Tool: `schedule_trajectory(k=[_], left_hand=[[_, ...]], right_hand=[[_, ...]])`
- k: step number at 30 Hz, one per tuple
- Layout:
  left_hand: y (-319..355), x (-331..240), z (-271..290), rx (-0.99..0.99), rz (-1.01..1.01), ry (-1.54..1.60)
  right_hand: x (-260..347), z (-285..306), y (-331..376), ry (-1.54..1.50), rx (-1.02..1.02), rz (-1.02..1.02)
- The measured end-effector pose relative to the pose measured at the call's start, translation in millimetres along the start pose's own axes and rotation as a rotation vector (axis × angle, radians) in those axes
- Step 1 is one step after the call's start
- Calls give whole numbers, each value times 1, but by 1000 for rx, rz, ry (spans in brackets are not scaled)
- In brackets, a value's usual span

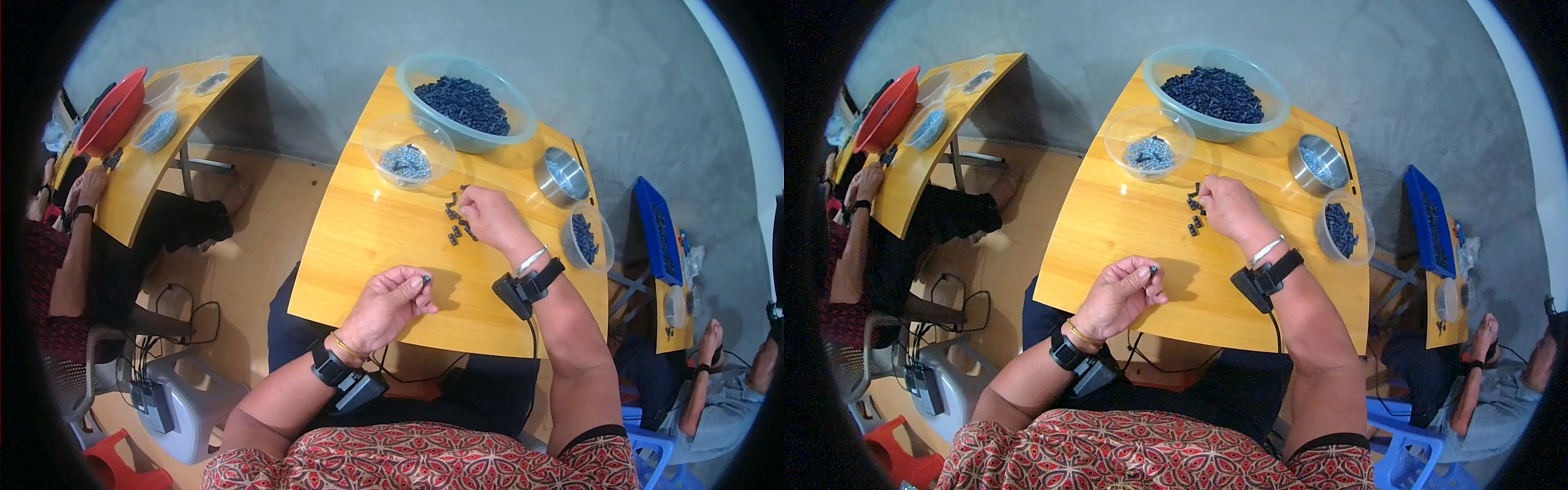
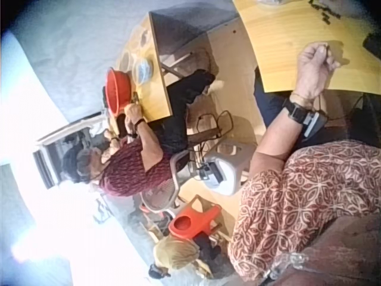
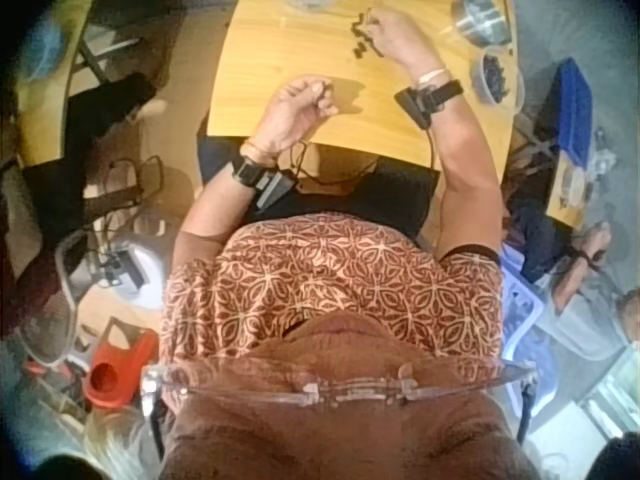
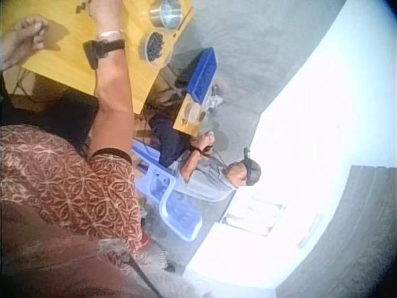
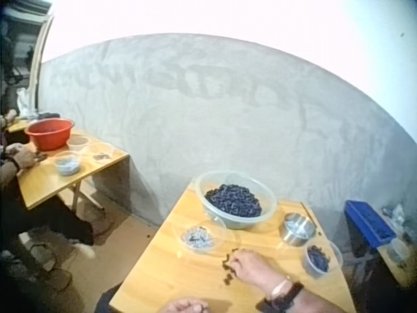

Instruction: Assembling small black plastic components by hand and using a small cutter.

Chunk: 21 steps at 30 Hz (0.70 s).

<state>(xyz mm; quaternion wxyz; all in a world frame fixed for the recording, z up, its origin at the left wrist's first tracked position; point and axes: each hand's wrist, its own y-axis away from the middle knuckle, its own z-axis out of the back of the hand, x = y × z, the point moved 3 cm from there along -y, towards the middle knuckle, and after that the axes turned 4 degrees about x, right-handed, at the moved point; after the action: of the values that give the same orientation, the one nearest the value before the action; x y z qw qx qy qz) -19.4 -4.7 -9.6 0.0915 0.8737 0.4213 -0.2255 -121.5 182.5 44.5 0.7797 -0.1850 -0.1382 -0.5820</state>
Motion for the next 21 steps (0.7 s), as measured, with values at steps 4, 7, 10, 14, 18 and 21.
schedule_trajectory(k=[4,7,10,14,18,21], left_hand=[[0,-1,0,3,-11,5],[0,-1,-1,4,-10,6],[1,-1,-1,-4,-9,9],[3,0,0,-13,-10,15],[-1,3,1,0,-10,-13],[0,1,0,-36,-11,-49]], right_hand=[[4,-1,-3,34,38,-15],[3,-4,-4,70,90,-53],[4,-9,-5,124,74,16],[7,-15,-2,190,33,79],[6,-3,9,63,-101,113],[38,17,41,-224,-62,13]])
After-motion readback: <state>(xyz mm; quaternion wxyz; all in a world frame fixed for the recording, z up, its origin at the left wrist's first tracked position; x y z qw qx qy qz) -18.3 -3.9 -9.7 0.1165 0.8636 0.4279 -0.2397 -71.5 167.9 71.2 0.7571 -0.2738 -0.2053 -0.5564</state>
